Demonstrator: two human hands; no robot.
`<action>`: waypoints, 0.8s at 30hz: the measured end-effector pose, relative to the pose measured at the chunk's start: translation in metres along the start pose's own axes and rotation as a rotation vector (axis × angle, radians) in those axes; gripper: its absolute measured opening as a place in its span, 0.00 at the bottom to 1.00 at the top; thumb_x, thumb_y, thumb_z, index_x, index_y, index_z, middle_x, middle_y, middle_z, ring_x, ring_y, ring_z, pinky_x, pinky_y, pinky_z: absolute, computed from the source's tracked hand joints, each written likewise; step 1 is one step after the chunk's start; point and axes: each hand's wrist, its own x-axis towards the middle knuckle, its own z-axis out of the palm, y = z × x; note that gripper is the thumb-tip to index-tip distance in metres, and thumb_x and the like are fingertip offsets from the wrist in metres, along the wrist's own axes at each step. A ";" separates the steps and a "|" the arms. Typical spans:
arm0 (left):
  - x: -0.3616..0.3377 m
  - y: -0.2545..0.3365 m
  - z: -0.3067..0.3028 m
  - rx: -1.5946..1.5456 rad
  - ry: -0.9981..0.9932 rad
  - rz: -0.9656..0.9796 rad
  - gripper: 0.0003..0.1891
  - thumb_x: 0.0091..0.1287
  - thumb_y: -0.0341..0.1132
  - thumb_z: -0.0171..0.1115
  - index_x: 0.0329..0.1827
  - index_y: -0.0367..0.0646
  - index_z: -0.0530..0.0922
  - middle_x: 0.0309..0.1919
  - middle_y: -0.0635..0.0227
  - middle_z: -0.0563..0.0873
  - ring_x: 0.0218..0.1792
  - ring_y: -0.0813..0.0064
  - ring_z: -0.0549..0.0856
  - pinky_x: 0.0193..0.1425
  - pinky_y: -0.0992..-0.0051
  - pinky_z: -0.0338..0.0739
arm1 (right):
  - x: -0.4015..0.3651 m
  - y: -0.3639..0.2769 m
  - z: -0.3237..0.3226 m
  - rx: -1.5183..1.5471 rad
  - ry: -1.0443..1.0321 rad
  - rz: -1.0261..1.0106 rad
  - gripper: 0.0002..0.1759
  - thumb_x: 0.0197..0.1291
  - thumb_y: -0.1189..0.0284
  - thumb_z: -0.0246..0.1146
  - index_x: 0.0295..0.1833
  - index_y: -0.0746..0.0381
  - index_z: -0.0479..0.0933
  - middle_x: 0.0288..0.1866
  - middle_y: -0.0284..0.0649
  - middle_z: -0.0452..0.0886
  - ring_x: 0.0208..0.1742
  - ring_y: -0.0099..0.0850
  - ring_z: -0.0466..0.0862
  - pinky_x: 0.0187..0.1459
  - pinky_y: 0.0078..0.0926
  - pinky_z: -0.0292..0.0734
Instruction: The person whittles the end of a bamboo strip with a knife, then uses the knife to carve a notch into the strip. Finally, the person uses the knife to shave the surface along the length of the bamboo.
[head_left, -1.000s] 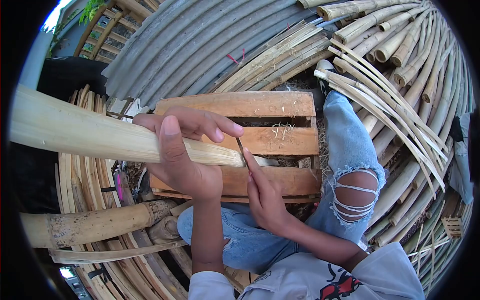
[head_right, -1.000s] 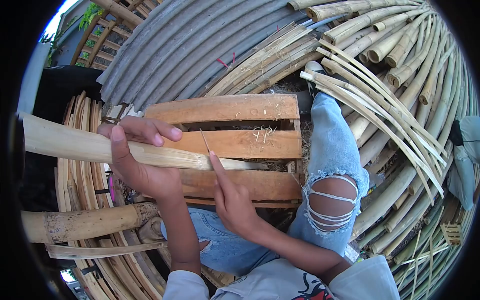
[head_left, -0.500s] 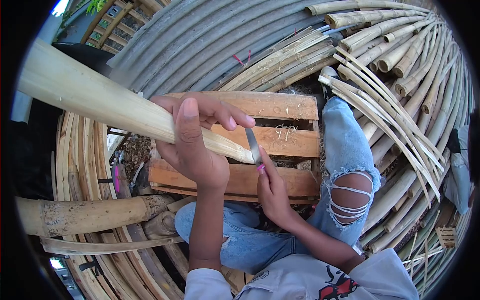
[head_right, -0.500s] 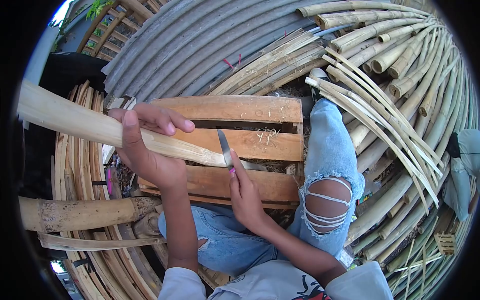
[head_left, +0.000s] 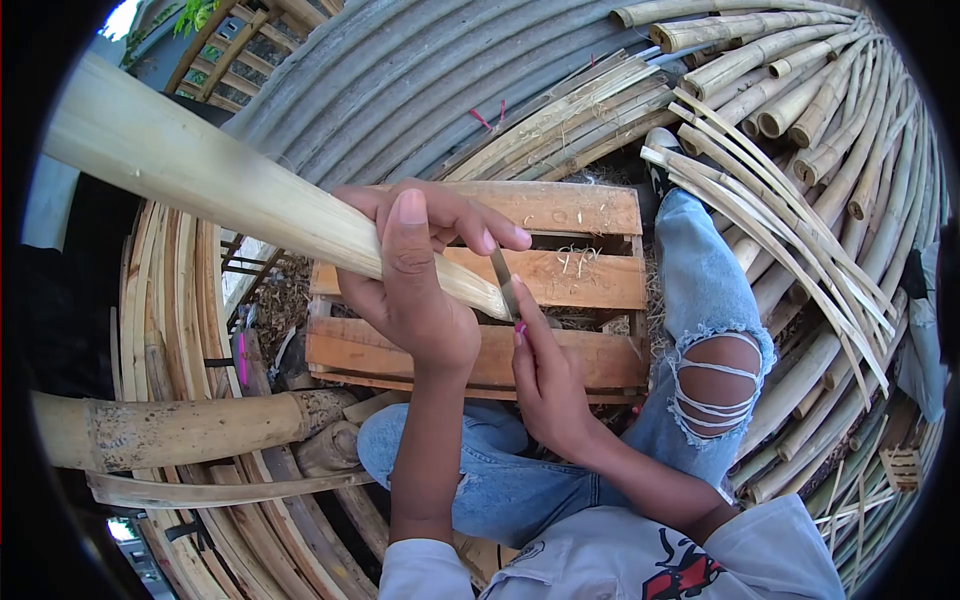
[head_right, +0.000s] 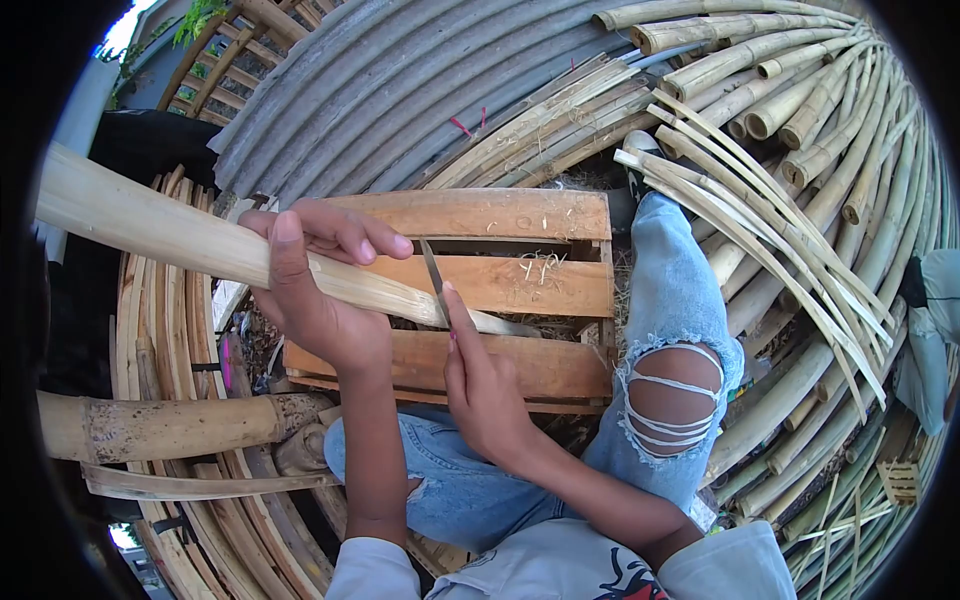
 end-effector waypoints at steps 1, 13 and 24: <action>0.001 0.000 0.000 0.000 -0.007 0.008 0.08 0.72 0.30 0.45 0.35 0.40 0.59 0.17 0.59 0.75 0.17 0.66 0.80 0.26 0.68 0.82 | 0.001 0.007 0.001 -0.058 0.014 -0.002 0.32 0.68 0.79 0.46 0.76 0.59 0.49 0.18 0.53 0.67 0.18 0.41 0.74 0.27 0.34 0.69; 0.000 0.002 0.001 0.070 0.073 -0.013 0.11 0.71 0.37 0.47 0.35 0.43 0.58 0.15 0.61 0.70 0.14 0.67 0.75 0.22 0.74 0.76 | -0.004 0.050 0.009 -0.074 0.023 0.137 0.33 0.66 0.81 0.47 0.76 0.59 0.50 0.21 0.55 0.71 0.21 0.44 0.77 0.28 0.36 0.71; 0.002 0.003 -0.006 0.106 0.098 -0.011 0.12 0.71 0.37 0.48 0.33 0.43 0.58 0.15 0.62 0.70 0.13 0.68 0.74 0.22 0.74 0.76 | -0.007 0.087 0.014 -0.177 -0.030 0.188 0.33 0.65 0.79 0.49 0.75 0.60 0.51 0.22 0.61 0.73 0.23 0.53 0.78 0.30 0.45 0.72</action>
